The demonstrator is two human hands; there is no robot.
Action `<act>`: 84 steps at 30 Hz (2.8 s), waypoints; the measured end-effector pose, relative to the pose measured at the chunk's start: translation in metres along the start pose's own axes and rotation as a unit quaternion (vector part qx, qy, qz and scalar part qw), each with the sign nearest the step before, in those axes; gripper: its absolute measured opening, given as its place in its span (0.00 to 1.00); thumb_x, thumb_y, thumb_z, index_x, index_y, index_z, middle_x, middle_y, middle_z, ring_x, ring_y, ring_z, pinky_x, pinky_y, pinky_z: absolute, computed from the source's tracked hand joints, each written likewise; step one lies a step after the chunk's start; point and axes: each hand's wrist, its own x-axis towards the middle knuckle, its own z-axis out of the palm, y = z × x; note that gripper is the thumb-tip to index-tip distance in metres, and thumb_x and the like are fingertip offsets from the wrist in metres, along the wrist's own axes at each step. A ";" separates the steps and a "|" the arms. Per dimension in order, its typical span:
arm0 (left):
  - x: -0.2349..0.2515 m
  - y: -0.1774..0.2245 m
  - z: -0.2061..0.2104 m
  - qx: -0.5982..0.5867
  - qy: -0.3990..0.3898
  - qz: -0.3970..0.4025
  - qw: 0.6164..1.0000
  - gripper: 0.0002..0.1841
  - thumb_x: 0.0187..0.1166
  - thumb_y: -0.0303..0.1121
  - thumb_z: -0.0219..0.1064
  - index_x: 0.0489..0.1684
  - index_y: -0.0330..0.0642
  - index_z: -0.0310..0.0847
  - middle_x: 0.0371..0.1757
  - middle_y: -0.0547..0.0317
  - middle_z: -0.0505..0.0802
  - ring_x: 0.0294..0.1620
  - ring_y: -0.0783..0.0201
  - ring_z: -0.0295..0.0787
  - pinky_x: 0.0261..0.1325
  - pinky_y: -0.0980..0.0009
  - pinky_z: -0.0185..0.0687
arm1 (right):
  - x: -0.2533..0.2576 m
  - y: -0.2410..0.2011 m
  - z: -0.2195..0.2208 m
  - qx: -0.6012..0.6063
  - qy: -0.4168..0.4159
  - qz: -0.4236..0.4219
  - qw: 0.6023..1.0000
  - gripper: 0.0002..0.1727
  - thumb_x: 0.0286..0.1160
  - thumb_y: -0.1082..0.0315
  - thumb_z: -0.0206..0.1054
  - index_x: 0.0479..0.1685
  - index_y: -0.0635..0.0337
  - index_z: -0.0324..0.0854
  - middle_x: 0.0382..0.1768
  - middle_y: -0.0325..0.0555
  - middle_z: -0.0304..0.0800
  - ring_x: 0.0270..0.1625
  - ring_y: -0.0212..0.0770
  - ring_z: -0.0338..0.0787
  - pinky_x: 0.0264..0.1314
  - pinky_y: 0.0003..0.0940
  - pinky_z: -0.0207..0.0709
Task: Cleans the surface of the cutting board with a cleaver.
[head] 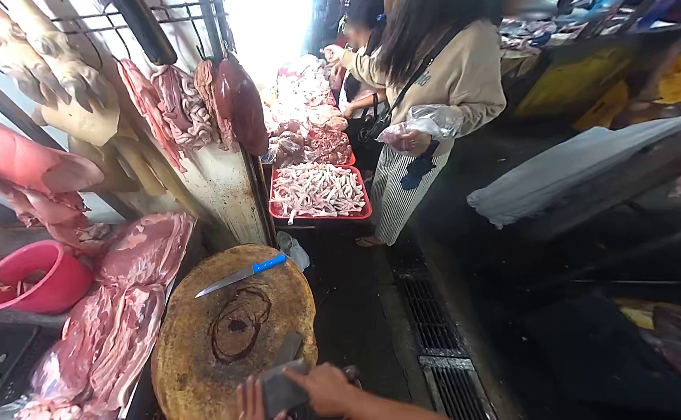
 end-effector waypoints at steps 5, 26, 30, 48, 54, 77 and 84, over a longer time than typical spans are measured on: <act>0.064 0.082 0.007 -0.023 -0.049 0.044 0.998 0.50 0.75 0.79 0.46 0.97 0.61 0.52 0.98 0.69 0.55 0.98 0.50 0.41 0.89 0.26 0.31 | -0.025 0.080 -0.022 -0.027 0.021 0.078 0.996 0.55 0.69 0.58 0.72 0.95 0.13 0.41 0.48 0.61 0.94 0.51 0.69 0.92 0.53 0.74 0.81; -0.028 -0.038 -0.001 -0.020 -0.026 -0.097 0.995 0.49 0.76 0.76 0.51 0.95 0.56 0.55 0.96 0.63 0.60 0.97 0.48 0.47 0.88 0.23 0.33 | 0.041 -0.043 0.005 -0.070 -0.065 -0.081 0.992 0.55 0.72 0.60 0.69 0.97 0.19 0.36 0.49 0.64 0.92 0.51 0.71 0.91 0.50 0.75 0.80; -0.033 -0.038 -0.014 0.007 -0.037 -0.107 0.994 0.50 0.76 0.77 0.49 0.96 0.54 0.55 0.96 0.60 0.60 0.96 0.45 0.48 0.87 0.23 0.34 | 0.045 -0.047 0.010 -0.072 -0.067 -0.097 0.990 0.55 0.71 0.60 0.68 0.97 0.19 0.35 0.47 0.61 0.93 0.50 0.68 0.92 0.50 0.73 0.80; 0.022 0.019 -0.007 -0.049 -0.066 -0.055 0.995 0.49 0.78 0.77 0.45 0.97 0.57 0.52 0.97 0.64 0.57 0.98 0.46 0.42 0.88 0.22 0.28 | 0.028 0.015 -0.015 -0.105 -0.048 -0.002 0.993 0.53 0.72 0.57 0.66 0.96 0.16 0.37 0.49 0.62 0.92 0.51 0.69 0.92 0.50 0.71 0.81; -0.058 -0.045 0.006 -0.016 -0.019 -0.115 0.993 0.51 0.76 0.79 0.44 0.95 0.54 0.56 0.95 0.62 0.62 0.96 0.47 0.49 0.87 0.23 0.34 | 0.039 -0.059 0.019 -0.103 -0.084 -0.101 0.986 0.53 0.72 0.59 0.67 0.97 0.19 0.37 0.49 0.63 0.92 0.51 0.70 0.91 0.49 0.74 0.80; 0.085 0.086 0.023 -0.130 -0.055 0.157 0.977 0.50 0.77 0.80 0.35 0.99 0.61 0.42 0.99 0.73 0.48 0.99 0.56 0.29 0.90 0.25 0.17 | -0.066 0.041 -0.041 -0.125 0.018 0.209 0.970 0.49 0.77 0.61 0.61 0.98 0.24 0.38 0.45 0.62 0.93 0.48 0.69 0.93 0.46 0.69 0.82; 0.004 0.045 0.033 -0.125 0.004 0.086 0.988 0.52 0.76 0.80 0.39 0.97 0.53 0.51 0.97 0.63 0.56 0.97 0.48 0.44 0.87 0.21 0.29 | -0.069 -0.003 -0.008 -0.121 -0.023 0.137 0.983 0.51 0.76 0.66 0.61 0.97 0.21 0.36 0.45 0.63 0.92 0.47 0.69 0.92 0.45 0.69 0.82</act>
